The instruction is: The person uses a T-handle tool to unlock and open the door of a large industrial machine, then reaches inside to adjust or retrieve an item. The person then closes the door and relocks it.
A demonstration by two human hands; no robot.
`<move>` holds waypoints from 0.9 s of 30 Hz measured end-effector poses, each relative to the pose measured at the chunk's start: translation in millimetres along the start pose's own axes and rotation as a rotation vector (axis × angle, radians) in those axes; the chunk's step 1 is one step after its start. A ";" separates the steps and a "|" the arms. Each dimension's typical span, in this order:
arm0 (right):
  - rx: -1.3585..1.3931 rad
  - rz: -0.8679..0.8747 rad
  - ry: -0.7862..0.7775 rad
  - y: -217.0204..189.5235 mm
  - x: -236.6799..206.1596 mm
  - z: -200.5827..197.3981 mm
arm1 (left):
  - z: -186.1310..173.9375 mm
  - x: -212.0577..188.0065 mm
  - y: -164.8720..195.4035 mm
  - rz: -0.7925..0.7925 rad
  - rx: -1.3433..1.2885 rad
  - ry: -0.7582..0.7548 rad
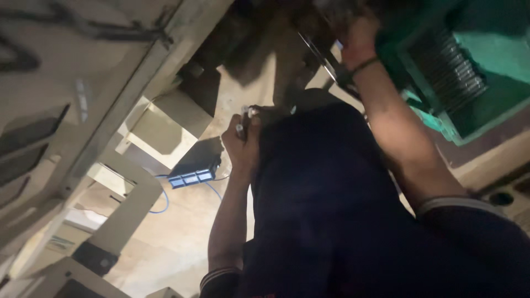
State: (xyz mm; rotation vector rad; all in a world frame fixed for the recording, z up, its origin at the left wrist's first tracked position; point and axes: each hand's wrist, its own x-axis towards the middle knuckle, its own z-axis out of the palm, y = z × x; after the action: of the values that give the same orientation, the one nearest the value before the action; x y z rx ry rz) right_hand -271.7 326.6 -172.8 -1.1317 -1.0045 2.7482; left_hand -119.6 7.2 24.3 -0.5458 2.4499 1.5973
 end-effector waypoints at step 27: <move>-0.653 -0.159 -0.256 5.1 -170.0 89.0 | 74.6 137.5 71.5 -0.492 -0.186 -1.221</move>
State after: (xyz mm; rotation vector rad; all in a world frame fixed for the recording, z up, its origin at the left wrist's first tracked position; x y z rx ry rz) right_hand -201.2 232.8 -20.9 -0.6774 -2.0214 2.5353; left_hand -278.2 71.7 8.4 -0.0801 1.1666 1.3170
